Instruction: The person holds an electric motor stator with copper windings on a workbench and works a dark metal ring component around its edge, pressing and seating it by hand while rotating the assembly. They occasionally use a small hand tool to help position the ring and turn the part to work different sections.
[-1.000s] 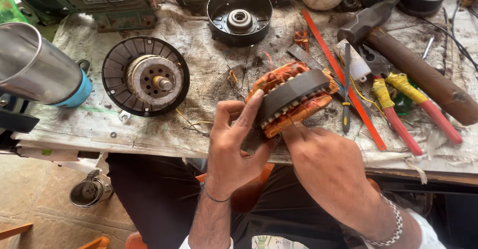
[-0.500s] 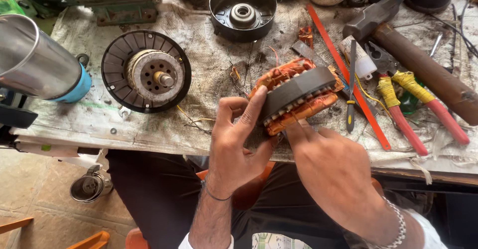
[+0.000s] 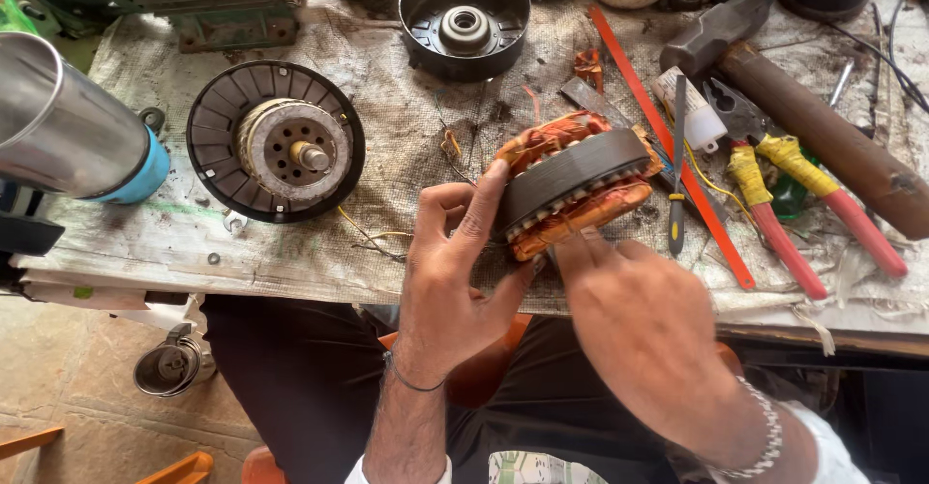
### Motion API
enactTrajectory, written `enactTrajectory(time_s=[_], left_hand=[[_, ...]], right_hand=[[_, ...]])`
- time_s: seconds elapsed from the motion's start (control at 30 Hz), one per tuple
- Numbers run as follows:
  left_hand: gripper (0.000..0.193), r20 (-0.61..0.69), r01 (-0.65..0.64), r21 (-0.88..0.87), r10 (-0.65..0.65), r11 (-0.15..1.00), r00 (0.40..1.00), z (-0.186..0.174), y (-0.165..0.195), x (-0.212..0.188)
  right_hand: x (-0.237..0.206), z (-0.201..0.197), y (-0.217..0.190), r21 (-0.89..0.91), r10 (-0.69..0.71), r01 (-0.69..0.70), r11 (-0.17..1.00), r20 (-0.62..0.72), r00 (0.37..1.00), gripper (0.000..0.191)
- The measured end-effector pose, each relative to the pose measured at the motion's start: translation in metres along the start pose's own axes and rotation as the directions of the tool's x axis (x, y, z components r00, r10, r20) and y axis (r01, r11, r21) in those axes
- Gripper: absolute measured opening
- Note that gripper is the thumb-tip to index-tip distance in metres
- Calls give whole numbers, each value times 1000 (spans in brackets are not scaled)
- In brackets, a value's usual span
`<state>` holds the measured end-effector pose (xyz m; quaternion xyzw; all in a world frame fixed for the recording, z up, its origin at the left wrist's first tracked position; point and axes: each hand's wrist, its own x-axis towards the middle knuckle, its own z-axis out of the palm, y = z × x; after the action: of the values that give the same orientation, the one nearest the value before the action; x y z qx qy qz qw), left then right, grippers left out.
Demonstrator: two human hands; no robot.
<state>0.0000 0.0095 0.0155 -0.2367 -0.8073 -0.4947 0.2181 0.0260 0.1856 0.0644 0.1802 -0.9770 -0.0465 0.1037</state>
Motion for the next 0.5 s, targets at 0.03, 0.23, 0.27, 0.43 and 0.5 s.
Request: enactTrajectory(time_s=[0.03, 0.23, 0.27, 0.43, 0.5], left_hand=[[93, -14, 18, 52, -18, 998, 1000, 1, 0, 1], [98, -15, 30, 186, -28, 982, 999, 3, 5, 5], [97, -17, 26, 175, -24, 984, 1000, 3, 7, 5], [88, -14, 101, 97, -100, 990, 995, 1, 7, 1], [85, -68, 66, 30, -64, 997, 996, 0, 5, -1]], right_hand=[[4, -1, -2, -10, -20, 19, 1000, -43, 999, 24], [6, 3, 1, 6, -36, 36, 999, -34, 999, 21], [2, 4, 3, -1, -30, 30, 1000, -7, 1000, 22], [-2, 3, 7, 105, 20, -21, 994, 6, 1000, 19], [1, -1, 6, 168, 25, -22, 986, -11, 1000, 28]])
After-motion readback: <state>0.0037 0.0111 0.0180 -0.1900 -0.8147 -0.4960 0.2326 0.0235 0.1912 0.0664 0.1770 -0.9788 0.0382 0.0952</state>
